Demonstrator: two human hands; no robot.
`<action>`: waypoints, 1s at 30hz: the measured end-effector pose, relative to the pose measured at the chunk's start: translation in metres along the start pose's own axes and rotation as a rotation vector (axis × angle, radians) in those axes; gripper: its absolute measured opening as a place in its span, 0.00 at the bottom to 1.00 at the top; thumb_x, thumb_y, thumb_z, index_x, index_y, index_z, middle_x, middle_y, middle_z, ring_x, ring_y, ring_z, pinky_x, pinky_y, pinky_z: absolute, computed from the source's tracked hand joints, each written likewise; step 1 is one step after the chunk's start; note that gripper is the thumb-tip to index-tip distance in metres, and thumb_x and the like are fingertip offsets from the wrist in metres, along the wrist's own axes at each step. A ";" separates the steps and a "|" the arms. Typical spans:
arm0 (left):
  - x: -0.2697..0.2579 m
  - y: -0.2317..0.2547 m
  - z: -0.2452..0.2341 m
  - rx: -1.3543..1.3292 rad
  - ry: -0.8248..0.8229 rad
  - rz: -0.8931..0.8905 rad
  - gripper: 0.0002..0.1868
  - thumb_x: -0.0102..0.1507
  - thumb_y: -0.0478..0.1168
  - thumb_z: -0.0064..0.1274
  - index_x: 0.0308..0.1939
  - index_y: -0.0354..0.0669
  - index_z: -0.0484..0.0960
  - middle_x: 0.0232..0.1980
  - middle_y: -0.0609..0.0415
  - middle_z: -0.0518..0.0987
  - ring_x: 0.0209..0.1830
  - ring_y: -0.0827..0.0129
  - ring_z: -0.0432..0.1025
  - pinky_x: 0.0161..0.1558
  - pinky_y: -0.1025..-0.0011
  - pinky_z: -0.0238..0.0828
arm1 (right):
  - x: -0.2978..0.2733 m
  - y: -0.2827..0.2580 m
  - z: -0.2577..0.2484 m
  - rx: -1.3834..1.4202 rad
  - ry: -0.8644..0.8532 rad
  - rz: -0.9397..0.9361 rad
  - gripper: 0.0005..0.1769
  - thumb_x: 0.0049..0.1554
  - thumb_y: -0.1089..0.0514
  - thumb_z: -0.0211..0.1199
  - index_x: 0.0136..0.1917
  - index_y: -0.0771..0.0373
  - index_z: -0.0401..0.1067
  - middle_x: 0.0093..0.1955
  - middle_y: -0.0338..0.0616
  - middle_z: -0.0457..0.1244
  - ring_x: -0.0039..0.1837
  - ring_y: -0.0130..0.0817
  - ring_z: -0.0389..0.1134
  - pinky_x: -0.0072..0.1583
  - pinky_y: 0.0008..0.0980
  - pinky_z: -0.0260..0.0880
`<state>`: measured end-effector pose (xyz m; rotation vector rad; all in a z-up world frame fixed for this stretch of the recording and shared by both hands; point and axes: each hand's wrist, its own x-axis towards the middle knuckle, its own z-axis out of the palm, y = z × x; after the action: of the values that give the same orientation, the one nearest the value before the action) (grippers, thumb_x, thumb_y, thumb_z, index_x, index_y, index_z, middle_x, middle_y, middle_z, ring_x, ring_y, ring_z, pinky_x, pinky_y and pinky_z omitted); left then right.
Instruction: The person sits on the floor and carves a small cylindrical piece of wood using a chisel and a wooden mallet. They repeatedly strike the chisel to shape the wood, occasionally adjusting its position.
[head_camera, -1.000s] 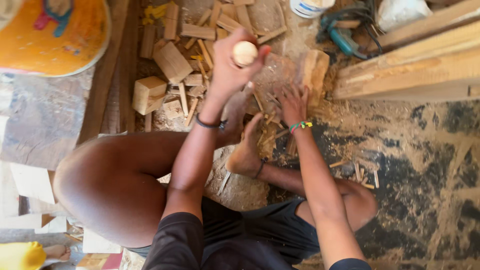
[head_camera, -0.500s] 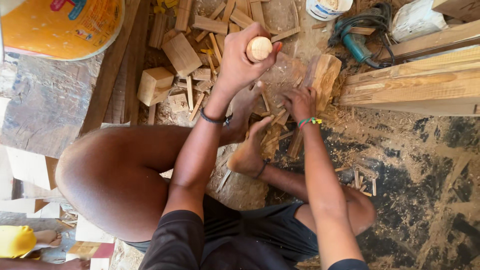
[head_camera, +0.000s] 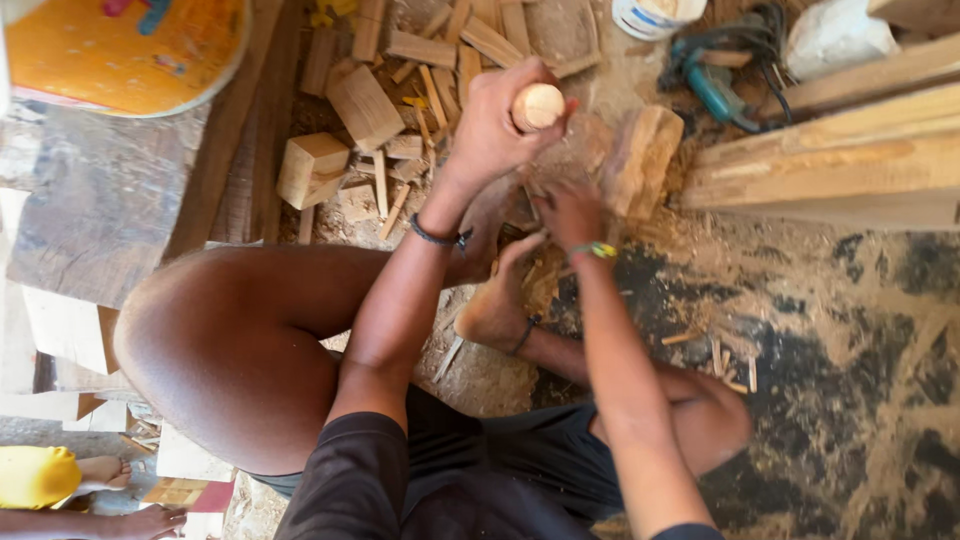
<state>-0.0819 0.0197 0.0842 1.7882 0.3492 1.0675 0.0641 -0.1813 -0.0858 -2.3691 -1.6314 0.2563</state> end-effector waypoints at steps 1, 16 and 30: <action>-0.001 0.001 0.002 -0.013 -0.009 -0.018 0.14 0.60 0.39 0.67 0.37 0.40 0.76 0.32 0.48 0.79 0.31 0.59 0.77 0.36 0.66 0.72 | 0.004 -0.006 0.012 -0.094 0.002 -0.011 0.15 0.49 0.55 0.67 0.51 0.56 0.77 0.54 0.48 0.69 0.58 0.49 0.70 0.62 0.48 0.65; 0.001 0.009 0.003 0.066 0.005 -0.001 0.14 0.61 0.39 0.68 0.36 0.38 0.77 0.29 0.50 0.78 0.28 0.69 0.73 0.33 0.70 0.69 | -0.106 0.136 -0.049 0.171 0.134 0.412 0.20 0.66 0.44 0.64 0.53 0.64 0.74 0.46 0.57 0.69 0.49 0.54 0.71 0.50 0.48 0.69; -0.014 0.033 0.025 0.009 -0.182 0.066 0.12 0.64 0.35 0.67 0.34 0.38 0.77 0.30 0.52 0.79 0.28 0.73 0.73 0.33 0.74 0.70 | -0.322 0.252 -0.110 -0.173 -0.414 1.228 0.36 0.45 0.39 0.78 0.61 0.58 0.76 0.65 0.59 0.64 0.67 0.58 0.65 0.65 0.52 0.66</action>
<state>-0.0776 -0.0203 0.1021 1.8997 0.1849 0.9407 0.2045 -0.5796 -0.0574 -3.2754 -0.0389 0.8669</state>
